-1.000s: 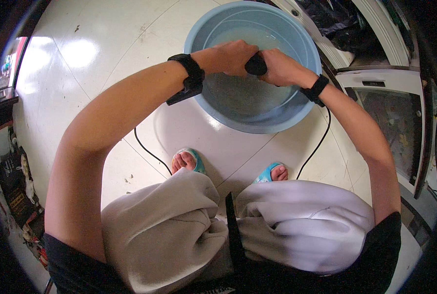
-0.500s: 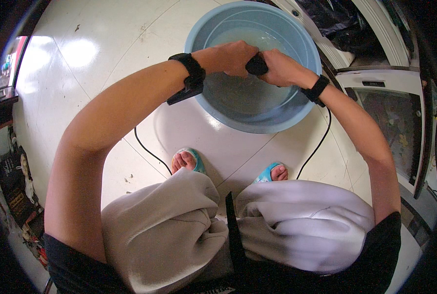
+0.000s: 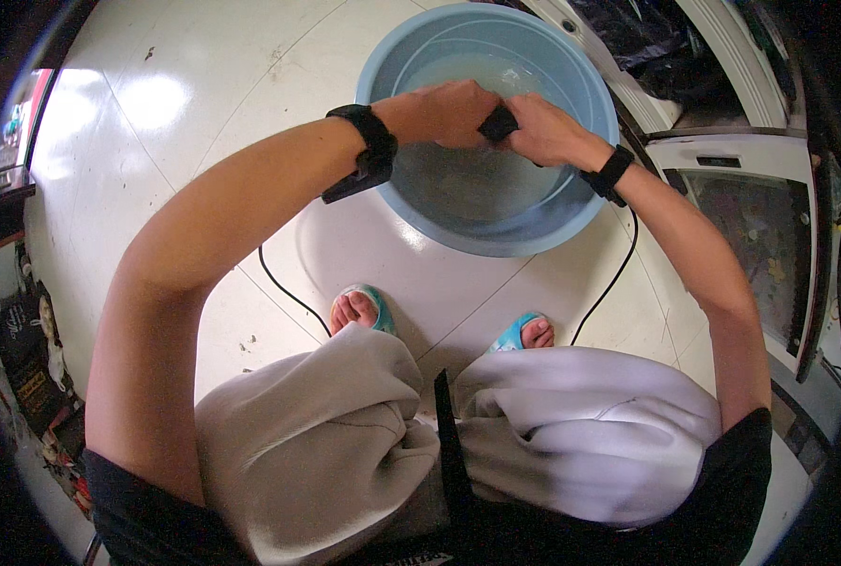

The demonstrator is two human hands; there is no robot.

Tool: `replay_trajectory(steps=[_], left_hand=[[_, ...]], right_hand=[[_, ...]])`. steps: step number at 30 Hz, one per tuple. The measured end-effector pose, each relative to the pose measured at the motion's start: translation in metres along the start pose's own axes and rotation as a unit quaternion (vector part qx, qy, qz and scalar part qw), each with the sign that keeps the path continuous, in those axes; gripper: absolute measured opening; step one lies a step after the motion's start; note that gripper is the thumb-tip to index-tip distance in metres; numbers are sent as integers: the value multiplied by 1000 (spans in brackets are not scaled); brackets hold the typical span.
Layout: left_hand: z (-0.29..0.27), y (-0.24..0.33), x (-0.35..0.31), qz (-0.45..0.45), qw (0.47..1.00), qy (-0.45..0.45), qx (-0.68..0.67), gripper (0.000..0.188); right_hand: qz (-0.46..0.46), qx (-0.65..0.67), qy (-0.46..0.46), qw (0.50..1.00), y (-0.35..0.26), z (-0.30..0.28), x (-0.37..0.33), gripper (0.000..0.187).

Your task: The person wipes the back of a fan and the exterior of a water dispenser with cloths, then washes and wrings a cloth in a basin of water.

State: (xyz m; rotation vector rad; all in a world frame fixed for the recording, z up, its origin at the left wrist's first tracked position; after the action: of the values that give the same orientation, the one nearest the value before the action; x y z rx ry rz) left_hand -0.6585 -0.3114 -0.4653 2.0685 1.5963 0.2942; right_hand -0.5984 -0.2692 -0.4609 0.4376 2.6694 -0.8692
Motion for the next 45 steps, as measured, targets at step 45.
replay_trajectory(steps=[45], left_hand=[[-47, 12, -41, 27, 956, 85, -278, 32]], right_hand=[[-104, 220, 82, 966, -25, -32, -27, 46]])
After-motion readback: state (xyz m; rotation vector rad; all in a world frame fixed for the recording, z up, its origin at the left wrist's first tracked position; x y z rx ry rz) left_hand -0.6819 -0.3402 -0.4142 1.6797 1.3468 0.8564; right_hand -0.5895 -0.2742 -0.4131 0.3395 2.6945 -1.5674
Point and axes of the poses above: each hand's wrist, its own x-axis towards the middle knuckle, its own z-axis out of the palm, y = z × x, the point moved 8 cm from there along x, towards the middle knuckle, and after that the axes turned 2 degrees about -y, right-handed, at the moved point
